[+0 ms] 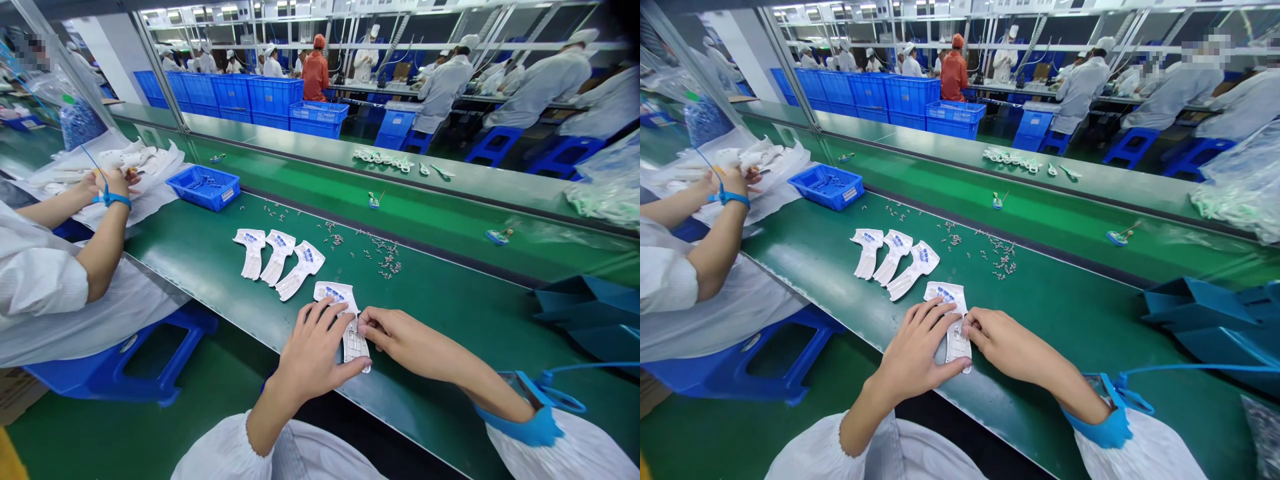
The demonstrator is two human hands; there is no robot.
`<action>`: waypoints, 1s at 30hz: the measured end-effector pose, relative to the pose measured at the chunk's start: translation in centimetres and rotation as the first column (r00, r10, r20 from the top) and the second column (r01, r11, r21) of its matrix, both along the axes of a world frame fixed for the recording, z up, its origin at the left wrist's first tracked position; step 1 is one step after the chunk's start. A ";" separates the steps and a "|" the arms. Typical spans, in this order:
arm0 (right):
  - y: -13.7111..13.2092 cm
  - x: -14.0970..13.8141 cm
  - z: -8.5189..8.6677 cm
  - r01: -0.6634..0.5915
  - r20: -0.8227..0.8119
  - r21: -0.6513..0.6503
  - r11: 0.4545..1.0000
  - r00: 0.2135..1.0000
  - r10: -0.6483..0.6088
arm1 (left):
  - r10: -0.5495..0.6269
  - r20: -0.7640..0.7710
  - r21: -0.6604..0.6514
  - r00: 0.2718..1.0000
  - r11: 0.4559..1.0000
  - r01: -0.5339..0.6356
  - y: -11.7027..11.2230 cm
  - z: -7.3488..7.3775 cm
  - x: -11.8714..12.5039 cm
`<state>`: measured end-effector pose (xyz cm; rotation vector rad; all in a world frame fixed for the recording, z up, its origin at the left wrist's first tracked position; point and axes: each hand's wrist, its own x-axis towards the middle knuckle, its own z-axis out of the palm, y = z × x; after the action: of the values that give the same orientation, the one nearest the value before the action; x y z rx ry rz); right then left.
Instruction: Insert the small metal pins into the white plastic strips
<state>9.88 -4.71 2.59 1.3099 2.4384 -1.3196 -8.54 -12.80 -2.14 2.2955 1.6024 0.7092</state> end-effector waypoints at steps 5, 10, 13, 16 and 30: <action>-0.2 -0.2 0.1 -0.011 0.002 0.067 0.998 1.000 0.011 | 0.005 0.003 -0.013 1.000 1.000 -0.005 0.0 0.1 0.1; -0.2 -0.1 -1.1 0.068 -0.018 0.054 0.996 0.998 -0.067 | -0.004 0.007 -0.014 1.000 1.000 0.004 0.0 0.1 0.0; -0.3 -0.2 -1.8 0.152 -0.083 -0.020 0.988 0.985 -0.154 | 0.002 0.004 -0.008 1.000 1.000 -0.002 0.0 0.0 0.0; -0.8 -0.4 -2.0 0.276 -0.195 -0.229 0.934 0.927 -0.322 | 0.016 0.006 -0.001 1.000 1.000 -0.016 -0.1 -0.2 -0.2; -0.3 0.5 -1.1 0.396 -0.381 -0.530 0.750 0.679 -0.627 | 0.034 -0.006 0.058 0.999 0.998 -0.033 -0.8 0.3 -0.6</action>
<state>10.39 -4.98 1.50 1.7716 1.8748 -2.5012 -9.14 -13.63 -1.82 2.3189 1.6478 0.7654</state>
